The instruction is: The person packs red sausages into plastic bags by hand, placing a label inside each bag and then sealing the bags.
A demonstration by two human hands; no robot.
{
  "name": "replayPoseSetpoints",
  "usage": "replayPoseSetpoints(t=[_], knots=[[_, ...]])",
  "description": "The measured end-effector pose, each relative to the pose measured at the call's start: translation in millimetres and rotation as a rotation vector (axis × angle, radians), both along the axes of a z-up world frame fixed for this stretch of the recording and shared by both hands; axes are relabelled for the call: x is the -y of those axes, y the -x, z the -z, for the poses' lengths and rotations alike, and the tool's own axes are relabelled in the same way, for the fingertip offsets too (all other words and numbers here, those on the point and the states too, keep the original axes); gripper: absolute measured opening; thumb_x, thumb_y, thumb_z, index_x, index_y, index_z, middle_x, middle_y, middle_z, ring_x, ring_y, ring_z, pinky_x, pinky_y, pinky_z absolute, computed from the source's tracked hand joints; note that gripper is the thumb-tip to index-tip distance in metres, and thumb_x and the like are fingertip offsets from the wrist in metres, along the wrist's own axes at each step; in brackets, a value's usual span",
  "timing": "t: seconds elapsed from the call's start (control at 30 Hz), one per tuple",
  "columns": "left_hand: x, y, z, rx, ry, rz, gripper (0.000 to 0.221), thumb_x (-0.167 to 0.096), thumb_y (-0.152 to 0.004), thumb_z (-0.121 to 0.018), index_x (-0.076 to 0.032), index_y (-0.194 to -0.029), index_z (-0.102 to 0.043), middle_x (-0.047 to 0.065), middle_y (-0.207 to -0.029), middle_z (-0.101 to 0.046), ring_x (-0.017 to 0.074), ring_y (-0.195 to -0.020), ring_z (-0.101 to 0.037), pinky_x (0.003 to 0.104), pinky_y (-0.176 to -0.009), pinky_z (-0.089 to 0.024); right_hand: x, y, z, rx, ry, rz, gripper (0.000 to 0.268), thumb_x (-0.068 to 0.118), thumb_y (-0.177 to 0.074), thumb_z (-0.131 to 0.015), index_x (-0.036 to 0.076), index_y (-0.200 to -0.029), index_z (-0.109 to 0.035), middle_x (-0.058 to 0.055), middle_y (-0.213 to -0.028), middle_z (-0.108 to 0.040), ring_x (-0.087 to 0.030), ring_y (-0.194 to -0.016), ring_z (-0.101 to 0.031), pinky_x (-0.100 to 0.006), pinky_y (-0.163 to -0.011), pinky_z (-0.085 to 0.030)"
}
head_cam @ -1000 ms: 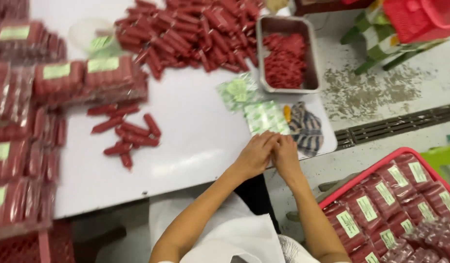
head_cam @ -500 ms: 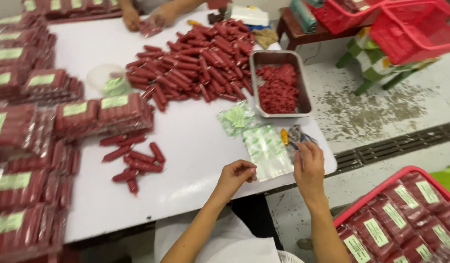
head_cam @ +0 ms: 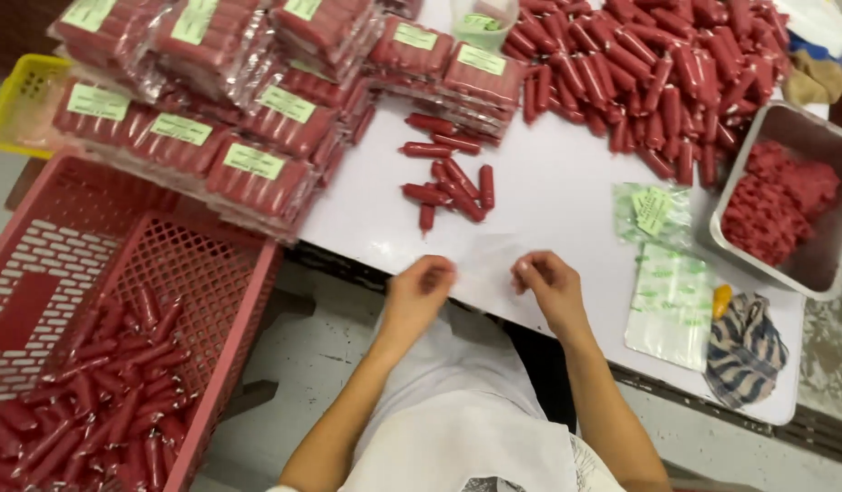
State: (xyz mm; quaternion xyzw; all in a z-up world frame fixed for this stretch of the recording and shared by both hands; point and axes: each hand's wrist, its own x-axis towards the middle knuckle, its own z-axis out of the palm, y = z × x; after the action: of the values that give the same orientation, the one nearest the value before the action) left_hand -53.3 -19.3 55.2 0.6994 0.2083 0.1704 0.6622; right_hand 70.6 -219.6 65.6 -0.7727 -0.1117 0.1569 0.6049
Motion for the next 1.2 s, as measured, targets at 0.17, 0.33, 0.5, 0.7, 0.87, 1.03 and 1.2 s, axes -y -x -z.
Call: replayPoseSetpoints(t=[0.17, 0.33, 0.5, 0.7, 0.87, 1.03, 1.2], knots=[[-40.2, 57.1, -66.8, 0.307, -0.721, -0.529, 0.011, 0.001, -0.084, -0.074, -0.008, -0.088, -0.070, 0.007, -0.091, -0.062, 0.0231, -0.075, -0.064, 0.031, -0.065, -0.058, -79.5, -88.7, 22.3, 0.450, 0.354, -0.173, 0.030, 0.022, -0.105, -0.063, 0.000, -0.124, -0.065, -0.021, -0.087, -0.068, -0.036, -0.071, -0.068, -0.047, -0.070, -0.051], [-32.5, 48.0, -24.4, 0.298, -1.254, -0.486, 0.003, -0.008, -0.087, -0.069, -0.007, -0.090, -0.068, 0.012, -0.091, -0.062, 0.0272, -0.075, -0.062, 0.035, -0.063, -0.053, -120.7, -147.2, 47.1, 0.559, 0.843, -0.326, 0.044, 0.030, -0.105, -0.060, 0.004, -0.141, -0.055, -0.022, -0.119, -0.054, -0.048, -0.103, -0.069, -0.062, -0.085, -0.057], [-29.4, 9.2, 51.0, 0.062, -1.194, -0.174, 0.015, -0.002, -0.083, -0.069, -0.007, -0.094, -0.061, 0.005, -0.079, -0.051, 0.0236, -0.069, -0.059, 0.030, -0.054, -0.049, -102.1, -127.7, 18.6, 0.619, 0.682, -0.364, 0.031, 0.007, -0.089, -0.065, 0.002, -0.118, -0.053, -0.020, -0.102, -0.056, -0.046, -0.091, -0.069, -0.058, -0.078, -0.055], [-67.1, -62.4, 72.8, 0.098, -1.185, -0.328, 0.018, -0.006, -0.084, -0.069, -0.007, -0.099, -0.062, 0.005, -0.080, -0.052, 0.0248, -0.068, -0.059, 0.033, -0.057, -0.050, -83.7, -99.9, 10.5, 0.595, 0.625, -0.628, 0.048, 0.008, -0.092, -0.065, 0.006, -0.135, -0.045, -0.025, -0.110, -0.056, -0.054, -0.100, -0.064, -0.065, -0.082, -0.055], [-66.8, -70.2, 76.9, 0.109, -1.139, -0.378, 0.014, -0.008, -0.084, -0.068, -0.009, -0.096, -0.060, 0.004, -0.080, -0.050, 0.0259, -0.071, -0.058, 0.036, -0.060, -0.050, -90.6, -80.2, 11.9, 0.427, 0.567, -0.521, 0.051, 0.013, -0.092, -0.068, 0.008, -0.138, -0.046, -0.024, -0.112, -0.064, -0.049, -0.104, -0.067, -0.060, -0.090, -0.053], [-66.9, -66.9, 78.0, 0.102, -1.078, -0.397, 0.014, -0.008, -0.084, -0.068, -0.011, -0.092, -0.057, 0.004, -0.079, -0.049, 0.0263, -0.073, -0.058, 0.036, -0.063, -0.051, -80.1, -83.6, -14.7, 0.359, 0.520, -0.468, 0.042, 0.019, -0.097, -0.059, 0.008, -0.136, -0.048, -0.020, -0.093, -0.073, -0.041, -0.083, -0.073, -0.056, -0.082, -0.054], [-67.5, -68.0, 77.1, 0.137, -0.986, -0.424, 0.017, -0.010, -0.093, -0.064, -0.011, -0.110, -0.062, 0.005, -0.085, -0.054, 0.0261, -0.079, -0.062, 0.035, -0.071, -0.054, -43.9, -110.3, -25.3, 0.132, 0.378, -0.299, 0.028, 0.007, -0.098, -0.062, 0.003, -0.125, -0.068, -0.021, -0.098, -0.072, -0.026, -0.065, -0.069, -0.039, -0.064, -0.060]])
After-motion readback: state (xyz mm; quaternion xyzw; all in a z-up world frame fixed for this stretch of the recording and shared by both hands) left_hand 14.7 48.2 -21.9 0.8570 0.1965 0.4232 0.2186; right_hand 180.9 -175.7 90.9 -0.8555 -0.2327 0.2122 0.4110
